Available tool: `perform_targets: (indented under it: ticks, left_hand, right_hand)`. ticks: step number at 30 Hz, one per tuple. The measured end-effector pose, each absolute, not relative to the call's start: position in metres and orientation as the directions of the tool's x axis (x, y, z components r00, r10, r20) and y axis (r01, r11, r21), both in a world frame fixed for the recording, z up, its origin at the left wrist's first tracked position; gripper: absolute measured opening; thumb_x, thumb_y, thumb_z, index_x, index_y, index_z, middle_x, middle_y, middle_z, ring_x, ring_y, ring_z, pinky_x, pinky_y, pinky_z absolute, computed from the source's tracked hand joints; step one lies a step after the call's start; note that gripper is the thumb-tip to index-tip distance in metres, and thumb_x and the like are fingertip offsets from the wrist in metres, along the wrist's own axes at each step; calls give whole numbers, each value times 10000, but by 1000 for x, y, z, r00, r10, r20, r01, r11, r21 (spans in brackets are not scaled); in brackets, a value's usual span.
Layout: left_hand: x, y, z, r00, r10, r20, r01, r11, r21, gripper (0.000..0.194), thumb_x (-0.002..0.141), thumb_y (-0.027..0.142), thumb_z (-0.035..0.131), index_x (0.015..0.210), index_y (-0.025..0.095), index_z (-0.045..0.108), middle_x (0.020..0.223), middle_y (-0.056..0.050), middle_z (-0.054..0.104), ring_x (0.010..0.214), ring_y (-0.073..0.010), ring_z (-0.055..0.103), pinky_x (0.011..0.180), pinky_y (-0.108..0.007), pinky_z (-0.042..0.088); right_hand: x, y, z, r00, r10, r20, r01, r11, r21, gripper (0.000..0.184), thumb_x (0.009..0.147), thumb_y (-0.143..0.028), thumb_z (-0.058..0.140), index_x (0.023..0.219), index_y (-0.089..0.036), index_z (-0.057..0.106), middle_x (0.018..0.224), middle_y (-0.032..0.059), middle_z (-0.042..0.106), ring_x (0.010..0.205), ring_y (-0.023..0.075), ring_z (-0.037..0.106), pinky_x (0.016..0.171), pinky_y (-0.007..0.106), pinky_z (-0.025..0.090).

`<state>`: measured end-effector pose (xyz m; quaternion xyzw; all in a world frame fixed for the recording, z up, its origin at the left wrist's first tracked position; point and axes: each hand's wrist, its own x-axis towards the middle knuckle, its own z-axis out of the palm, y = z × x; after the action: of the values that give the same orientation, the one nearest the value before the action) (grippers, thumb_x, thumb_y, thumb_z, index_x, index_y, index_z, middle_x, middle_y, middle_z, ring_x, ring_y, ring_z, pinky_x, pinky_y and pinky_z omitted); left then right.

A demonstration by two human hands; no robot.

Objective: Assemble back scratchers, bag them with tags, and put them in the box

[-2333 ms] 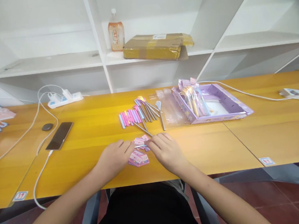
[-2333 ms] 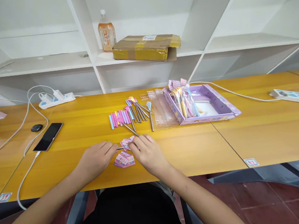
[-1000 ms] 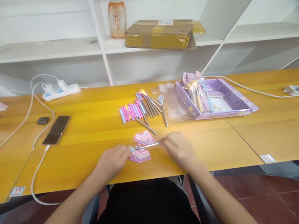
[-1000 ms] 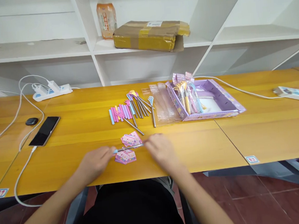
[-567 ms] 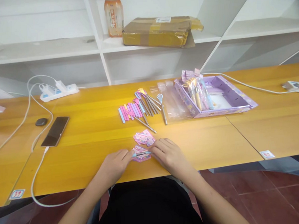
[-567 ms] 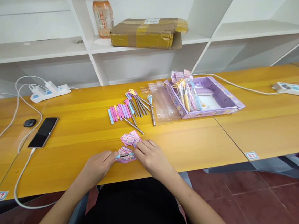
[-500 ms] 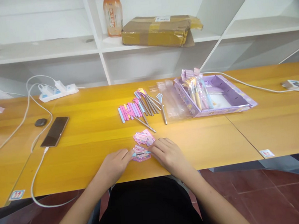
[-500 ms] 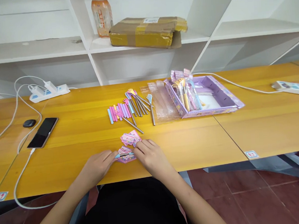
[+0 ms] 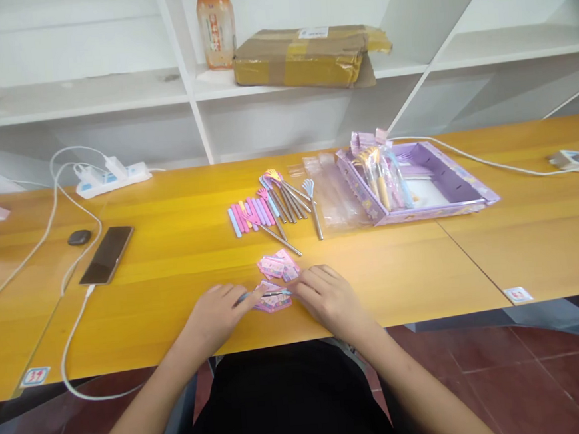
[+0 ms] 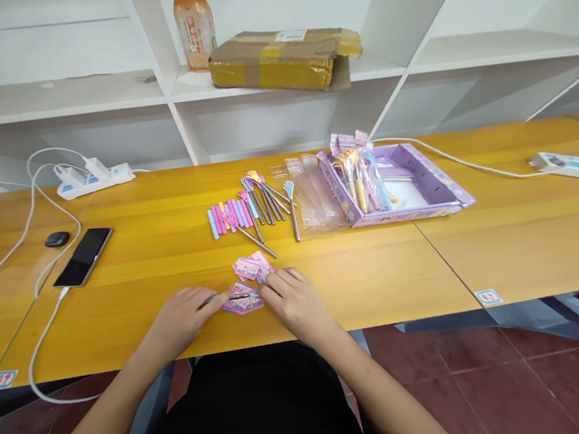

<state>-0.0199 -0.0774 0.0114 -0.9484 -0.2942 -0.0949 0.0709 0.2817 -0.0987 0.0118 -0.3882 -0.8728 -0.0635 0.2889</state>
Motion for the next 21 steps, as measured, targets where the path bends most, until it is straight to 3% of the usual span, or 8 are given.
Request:
perform_targets:
  ticks: [5, 10, 21]
  left_hand:
    - [-106, -58, 29, 734, 636, 239, 661, -749, -38, 584, 1064, 35, 395, 1563, 278, 576, 1142, -63, 779, 969, -224, 716, 895, -371, 472]
    - [-183, -54, 32, 639, 715, 285, 755, -653, -54, 532, 1062, 84, 402, 1454, 329, 665, 1125, -32, 798, 928, -235, 720, 872, -367, 489]
    - [-173, -61, 17, 578, 785, 224, 810, -586, -35, 494, 1024, 103, 445, 1383, 284, 730, 1073, -83, 764, 937, -266, 708, 876, -389, 561]
  right_hand:
    - [381, -81, 10, -437, 672, 597, 810, 583, -62, 126, 1058, -135, 644, 1059, -207, 747, 913, 56, 717, 890, 213, 612, 835, 355, 429]
    - [503, -65, -6, -270, 711, 649, 924, 381, -34, 149, 1029, -259, 746, 887, -229, 781, 783, 54, 724, 765, 201, 623, 776, 349, 437]
    - [513, -79, -23, -174, 799, 576, 942, 306, -140, 156, 1017, -345, 761, 923, -230, 806, 901, 96, 793, 871, 234, 723, 837, 353, 496]
